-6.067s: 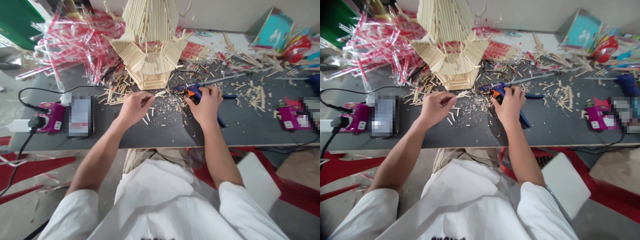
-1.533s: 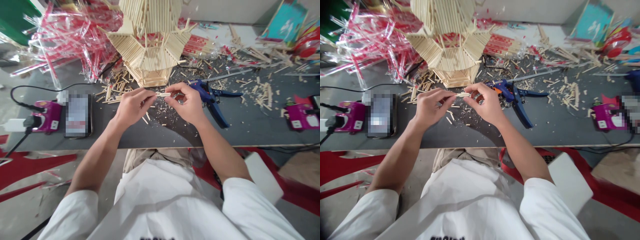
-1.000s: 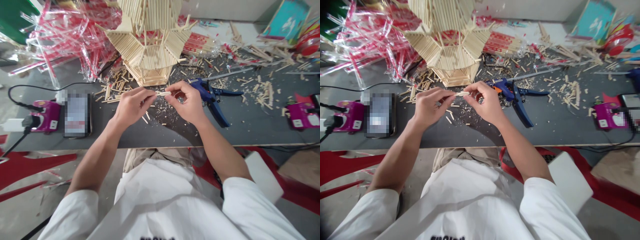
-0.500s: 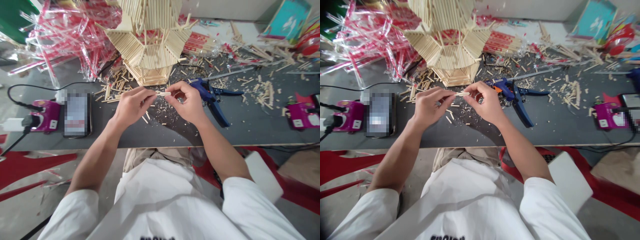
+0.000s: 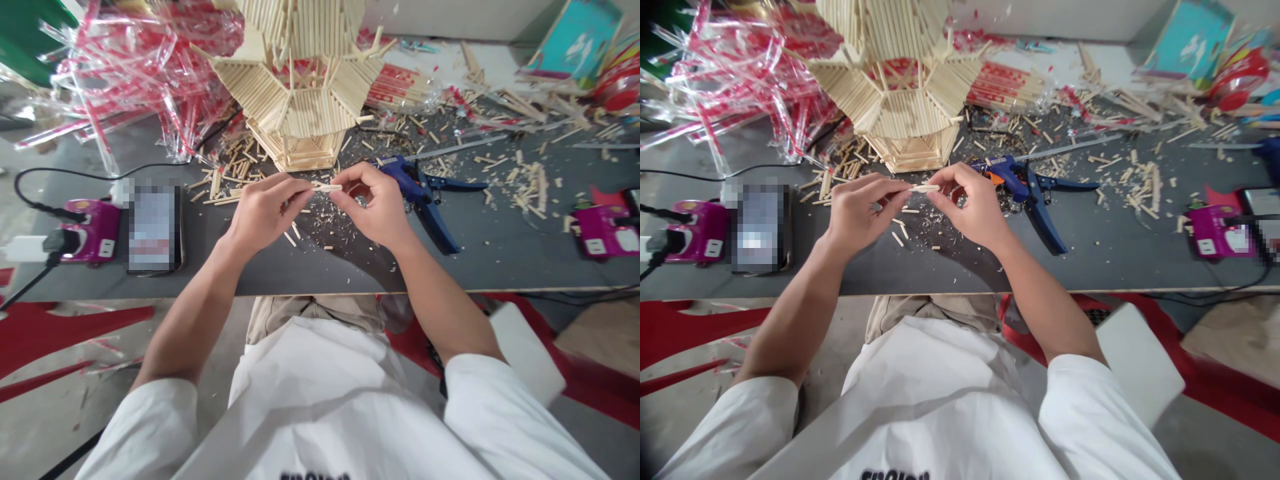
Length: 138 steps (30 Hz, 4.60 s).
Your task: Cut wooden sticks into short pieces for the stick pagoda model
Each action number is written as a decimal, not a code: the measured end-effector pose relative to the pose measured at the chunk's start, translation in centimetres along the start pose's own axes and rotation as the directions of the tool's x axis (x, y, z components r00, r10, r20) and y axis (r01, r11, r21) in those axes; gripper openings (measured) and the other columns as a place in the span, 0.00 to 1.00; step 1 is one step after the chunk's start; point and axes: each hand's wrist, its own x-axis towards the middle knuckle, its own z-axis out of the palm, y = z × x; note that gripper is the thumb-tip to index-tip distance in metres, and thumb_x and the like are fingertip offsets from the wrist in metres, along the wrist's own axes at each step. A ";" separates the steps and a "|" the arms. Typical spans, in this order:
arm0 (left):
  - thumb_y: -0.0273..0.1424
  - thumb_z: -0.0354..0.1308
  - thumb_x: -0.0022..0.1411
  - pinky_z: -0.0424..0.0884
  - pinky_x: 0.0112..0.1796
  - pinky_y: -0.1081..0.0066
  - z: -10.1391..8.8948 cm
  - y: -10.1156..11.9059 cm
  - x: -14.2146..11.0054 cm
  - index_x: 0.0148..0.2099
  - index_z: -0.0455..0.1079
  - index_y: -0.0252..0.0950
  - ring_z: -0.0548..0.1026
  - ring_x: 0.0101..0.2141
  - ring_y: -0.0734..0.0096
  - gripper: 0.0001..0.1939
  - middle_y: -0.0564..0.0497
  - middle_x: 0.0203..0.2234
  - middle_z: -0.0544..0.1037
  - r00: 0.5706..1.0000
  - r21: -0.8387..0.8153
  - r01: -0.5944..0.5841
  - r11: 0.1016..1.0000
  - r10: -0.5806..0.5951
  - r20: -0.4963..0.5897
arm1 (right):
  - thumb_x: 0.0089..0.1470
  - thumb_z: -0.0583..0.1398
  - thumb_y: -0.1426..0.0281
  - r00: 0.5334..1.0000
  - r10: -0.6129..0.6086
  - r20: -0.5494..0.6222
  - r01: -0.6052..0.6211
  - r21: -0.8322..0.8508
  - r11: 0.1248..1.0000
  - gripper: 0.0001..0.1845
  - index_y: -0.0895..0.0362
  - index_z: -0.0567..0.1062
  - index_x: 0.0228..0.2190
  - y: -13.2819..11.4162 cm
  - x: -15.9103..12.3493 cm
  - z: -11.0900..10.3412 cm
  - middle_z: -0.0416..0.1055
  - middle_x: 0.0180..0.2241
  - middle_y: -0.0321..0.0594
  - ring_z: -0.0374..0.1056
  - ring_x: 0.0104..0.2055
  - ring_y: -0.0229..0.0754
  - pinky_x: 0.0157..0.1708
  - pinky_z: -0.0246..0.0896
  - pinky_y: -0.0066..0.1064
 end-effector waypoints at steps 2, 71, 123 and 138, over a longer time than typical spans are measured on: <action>0.34 0.60 0.74 0.73 0.34 0.70 0.0 0.0 0.0 0.49 0.82 0.40 0.76 0.28 0.75 0.09 0.50 0.34 0.83 1.000 -0.001 -0.005 1.000 0.005 -0.006 | 0.60 0.67 0.44 1.000 -0.001 0.001 0.001 0.004 1.000 0.24 0.51 0.79 0.43 -0.1 0.0 0.0 0.77 0.40 0.38 0.71 0.36 0.38 0.36 0.71 0.33; 0.30 0.63 0.72 0.73 0.31 0.71 0.1 0.6 0.1 0.48 0.81 0.41 0.74 0.27 0.78 0.06 0.52 0.35 0.83 0.988 0.001 -0.086 0.996 0.085 -0.129 | 0.63 0.66 0.47 0.994 0.089 -0.070 -0.073 0.210 0.975 0.20 0.50 0.77 0.42 -1.2 -0.1 -0.2 0.73 0.31 0.35 0.70 0.31 0.37 0.29 0.68 0.32; 0.33 0.55 0.76 0.71 0.33 0.70 0.7 -1.1 0.0 0.45 0.79 0.38 0.77 0.32 0.73 0.12 0.48 0.34 0.81 0.997 0.091 0.064 0.994 -0.059 -0.052 | 0.59 0.66 0.48 0.883 0.328 -0.335 -0.469 -0.601 0.647 0.26 0.56 0.75 0.46 3.0 0.1 -6.0 0.80 0.41 0.51 0.77 0.42 0.56 0.48 0.75 0.54; 0.32 0.56 0.75 0.70 0.34 0.70 0.5 -1.0 0.4 0.41 0.78 0.37 0.75 0.31 0.72 0.11 0.48 0.33 0.82 0.989 0.100 0.129 0.987 -0.120 -0.084 | 0.54 0.69 0.56 0.882 0.345 -0.320 -0.466 -0.692 0.551 0.27 0.57 0.72 0.49 2.9 0.1 -6.1 0.78 0.44 0.55 0.76 0.48 0.63 0.52 0.72 0.58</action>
